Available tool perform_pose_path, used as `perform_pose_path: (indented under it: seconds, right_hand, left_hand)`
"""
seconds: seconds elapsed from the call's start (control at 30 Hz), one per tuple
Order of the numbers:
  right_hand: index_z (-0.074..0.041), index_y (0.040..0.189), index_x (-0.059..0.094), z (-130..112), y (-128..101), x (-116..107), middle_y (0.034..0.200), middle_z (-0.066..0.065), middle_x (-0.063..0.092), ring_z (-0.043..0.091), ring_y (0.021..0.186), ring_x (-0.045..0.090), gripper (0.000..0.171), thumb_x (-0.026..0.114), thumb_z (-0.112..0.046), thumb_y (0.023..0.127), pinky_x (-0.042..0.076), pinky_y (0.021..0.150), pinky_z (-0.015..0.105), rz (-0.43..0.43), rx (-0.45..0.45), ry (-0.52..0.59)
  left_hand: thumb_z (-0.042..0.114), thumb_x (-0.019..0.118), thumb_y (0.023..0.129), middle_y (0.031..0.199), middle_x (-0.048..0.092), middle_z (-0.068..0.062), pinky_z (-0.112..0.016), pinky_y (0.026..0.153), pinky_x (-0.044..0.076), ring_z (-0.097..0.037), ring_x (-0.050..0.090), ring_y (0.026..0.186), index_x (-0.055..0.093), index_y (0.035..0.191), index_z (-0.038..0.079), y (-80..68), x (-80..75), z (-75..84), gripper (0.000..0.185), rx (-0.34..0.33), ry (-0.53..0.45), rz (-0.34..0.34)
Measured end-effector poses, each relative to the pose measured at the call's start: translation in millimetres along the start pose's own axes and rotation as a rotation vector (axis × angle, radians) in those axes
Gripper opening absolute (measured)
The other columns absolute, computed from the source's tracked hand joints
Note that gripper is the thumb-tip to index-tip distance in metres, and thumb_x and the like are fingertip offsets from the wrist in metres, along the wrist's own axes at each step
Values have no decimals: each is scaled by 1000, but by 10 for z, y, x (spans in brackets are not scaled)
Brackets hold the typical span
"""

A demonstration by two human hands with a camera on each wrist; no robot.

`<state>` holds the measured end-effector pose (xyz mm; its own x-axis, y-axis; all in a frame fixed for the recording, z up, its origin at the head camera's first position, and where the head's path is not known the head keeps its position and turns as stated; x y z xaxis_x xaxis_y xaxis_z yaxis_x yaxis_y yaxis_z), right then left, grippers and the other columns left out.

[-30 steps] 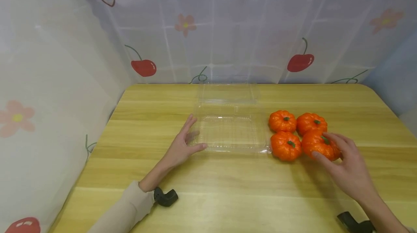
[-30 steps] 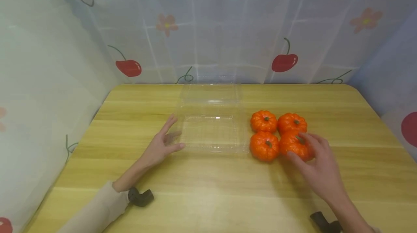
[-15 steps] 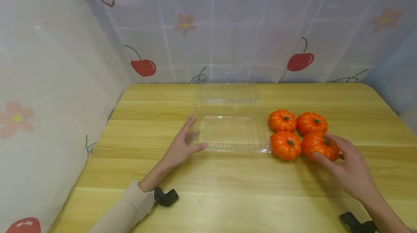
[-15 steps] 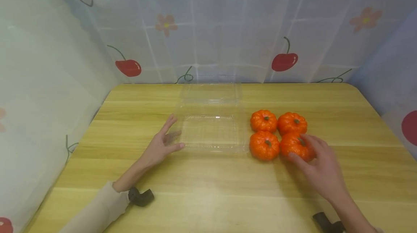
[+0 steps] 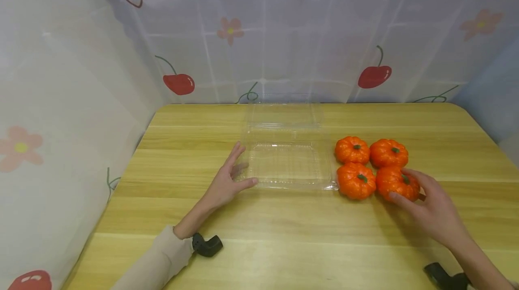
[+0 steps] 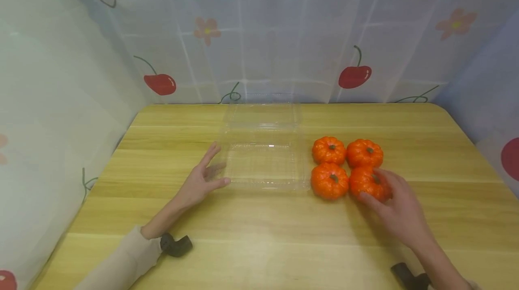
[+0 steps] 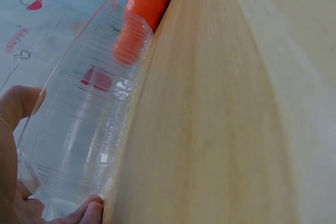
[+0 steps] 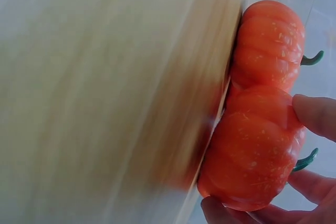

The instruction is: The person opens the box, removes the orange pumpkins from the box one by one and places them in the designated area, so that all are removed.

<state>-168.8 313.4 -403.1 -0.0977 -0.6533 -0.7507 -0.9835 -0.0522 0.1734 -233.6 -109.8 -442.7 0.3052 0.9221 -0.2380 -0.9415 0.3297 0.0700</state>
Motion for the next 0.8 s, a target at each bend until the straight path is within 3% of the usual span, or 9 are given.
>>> perform_pose_path:
  seconds: [0.27,0.3,0.33,0.4,0.5,0.57,0.8]
  right_hand:
    - [6,135,51,50,4,6,134,32,47,50,115,44,57,77,-14,88,33,73,2,-17,-40,2]
    - [5,135,52,49,6,9,134,32,47,50,115,44,57,76,-14,88,42,76,7,-22,-45,-2]
    - [4,135,53,50,6,14,134,31,47,50,115,44,56,76,-14,88,43,76,10,-27,-49,-5]
    - [4,136,53,47,4,28,135,32,45,50,116,43,56,76,-14,88,53,81,30,-36,-49,-10]
    - [5,136,52,42,4,45,137,33,43,53,118,41,57,75,-14,89,47,81,63,-42,-42,-10]
    - [6,136,51,35,6,52,137,35,42,54,118,41,57,75,-14,88,41,80,71,-39,-45,-8]
    - [7,134,52,20,13,49,135,36,42,55,117,41,56,76,-15,88,38,83,69,-22,-55,-22]
  left_hand:
    - [19,77,87,165,0,6,-46,99,48,-32,37,139,17,159,14,-3,2,7,94,0,3,2]
    - [19,77,87,165,0,5,-46,99,48,-32,37,139,17,159,14,-3,2,8,94,1,6,2]
    - [19,77,87,165,0,5,-46,99,48,-32,37,139,17,159,14,-3,3,7,94,1,5,2]
    - [18,77,87,165,0,5,-46,99,48,-33,37,139,17,159,13,-4,4,6,94,3,7,2]
    - [18,77,87,165,0,4,-46,99,48,-33,37,139,15,159,14,-5,4,2,95,4,8,1]
    - [19,77,87,165,1,4,-46,100,48,-33,37,139,14,160,15,-3,3,2,96,7,8,1]
    - [20,77,87,165,1,5,-47,99,48,-33,36,140,13,160,18,3,-3,5,97,6,3,-5]
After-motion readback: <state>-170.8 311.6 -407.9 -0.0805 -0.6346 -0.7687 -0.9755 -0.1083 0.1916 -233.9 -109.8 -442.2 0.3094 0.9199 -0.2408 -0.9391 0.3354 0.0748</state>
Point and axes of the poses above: each hand's wrist, its own y-axis towards the middle knuckle, its own x-axis out of the palm, z = x × y, the point moved 7 cm from there along y, towards the middle knuckle
